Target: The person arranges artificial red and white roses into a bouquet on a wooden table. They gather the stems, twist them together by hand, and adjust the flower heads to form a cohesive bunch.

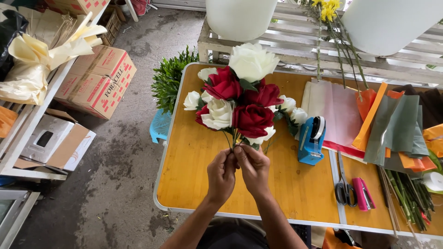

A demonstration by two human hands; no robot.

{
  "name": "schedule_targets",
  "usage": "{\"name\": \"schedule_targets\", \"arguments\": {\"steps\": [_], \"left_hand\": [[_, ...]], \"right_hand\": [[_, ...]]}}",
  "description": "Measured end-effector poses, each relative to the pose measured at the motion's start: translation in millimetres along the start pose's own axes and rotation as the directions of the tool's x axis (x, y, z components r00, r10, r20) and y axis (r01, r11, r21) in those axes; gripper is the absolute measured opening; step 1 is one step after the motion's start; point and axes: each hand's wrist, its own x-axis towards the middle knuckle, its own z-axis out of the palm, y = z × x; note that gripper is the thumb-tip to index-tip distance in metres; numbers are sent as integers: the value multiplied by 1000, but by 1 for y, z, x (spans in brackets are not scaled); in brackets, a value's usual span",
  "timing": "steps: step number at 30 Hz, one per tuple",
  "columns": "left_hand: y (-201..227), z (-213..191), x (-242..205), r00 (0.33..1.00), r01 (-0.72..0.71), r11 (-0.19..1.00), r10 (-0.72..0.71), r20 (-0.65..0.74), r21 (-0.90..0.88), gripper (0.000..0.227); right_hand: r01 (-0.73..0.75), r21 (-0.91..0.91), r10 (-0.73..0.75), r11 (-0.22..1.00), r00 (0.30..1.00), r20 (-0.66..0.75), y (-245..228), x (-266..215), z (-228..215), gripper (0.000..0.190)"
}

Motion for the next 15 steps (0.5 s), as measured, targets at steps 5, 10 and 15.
{"name": "schedule_targets", "arguments": {"steps": [5, 10, 15], "left_hand": [[6, 2, -2, 1000, -7, 1000, 7, 17, -3, 21], [4, 4, -4, 999, 34, 998, -34, 5, -53, 22], [-2, 2, -3, 1000, 23, 999, -23, 17, -30, 23]], "right_hand": [[-115, -1, 115, 993, 993, 10, -21, 7, 1, 14], [-150, 167, 139, 975, 987, 76, -11, 11, -3, 19], [-182, 226, 160, 957, 981, 110, 7, 10, -8, 22]]}}
